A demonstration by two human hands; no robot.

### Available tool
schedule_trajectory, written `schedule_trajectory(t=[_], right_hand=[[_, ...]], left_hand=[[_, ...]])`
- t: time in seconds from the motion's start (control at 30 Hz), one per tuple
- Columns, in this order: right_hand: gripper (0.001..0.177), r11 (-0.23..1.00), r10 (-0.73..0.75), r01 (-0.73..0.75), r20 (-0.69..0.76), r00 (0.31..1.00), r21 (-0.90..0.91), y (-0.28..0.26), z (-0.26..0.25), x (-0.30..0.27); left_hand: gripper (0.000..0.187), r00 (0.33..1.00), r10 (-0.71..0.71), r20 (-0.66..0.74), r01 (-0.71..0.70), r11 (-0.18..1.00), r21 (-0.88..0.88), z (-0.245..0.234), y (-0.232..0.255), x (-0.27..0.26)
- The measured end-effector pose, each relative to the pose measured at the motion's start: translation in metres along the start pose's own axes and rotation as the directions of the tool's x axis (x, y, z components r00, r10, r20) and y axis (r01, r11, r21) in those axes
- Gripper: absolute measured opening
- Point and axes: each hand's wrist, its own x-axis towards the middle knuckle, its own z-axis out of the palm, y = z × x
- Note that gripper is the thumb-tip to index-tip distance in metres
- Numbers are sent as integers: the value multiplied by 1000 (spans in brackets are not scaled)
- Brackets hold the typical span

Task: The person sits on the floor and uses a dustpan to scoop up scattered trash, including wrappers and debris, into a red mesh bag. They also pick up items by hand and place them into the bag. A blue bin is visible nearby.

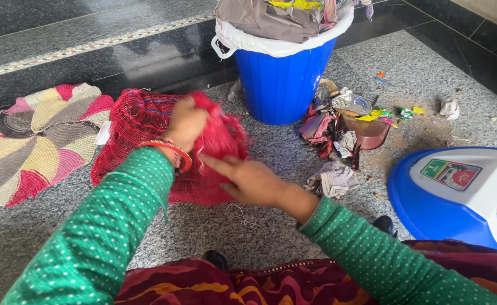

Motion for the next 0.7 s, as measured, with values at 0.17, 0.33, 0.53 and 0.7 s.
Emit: schedule_trajectory(t=[0.17,0.33,0.53,0.7], right_hand=[[77,968,-46,47,-8,999,247,28,27,-16],[53,950,-273,281,-70,959,136,58,59,-17],[43,960,-177,155,76,981,235,74,81,-16],[31,834,-196,164,5,981,526,83,91,-3]], left_hand=[[21,973,178,-145,-202,964,-173,-24,9,30],[11,890,331,-313,-349,937,1,-55,32,37],[13,882,313,-351,-350,936,-44,-83,45,20],[9,986,161,-50,-168,961,-220,-81,65,-2]])
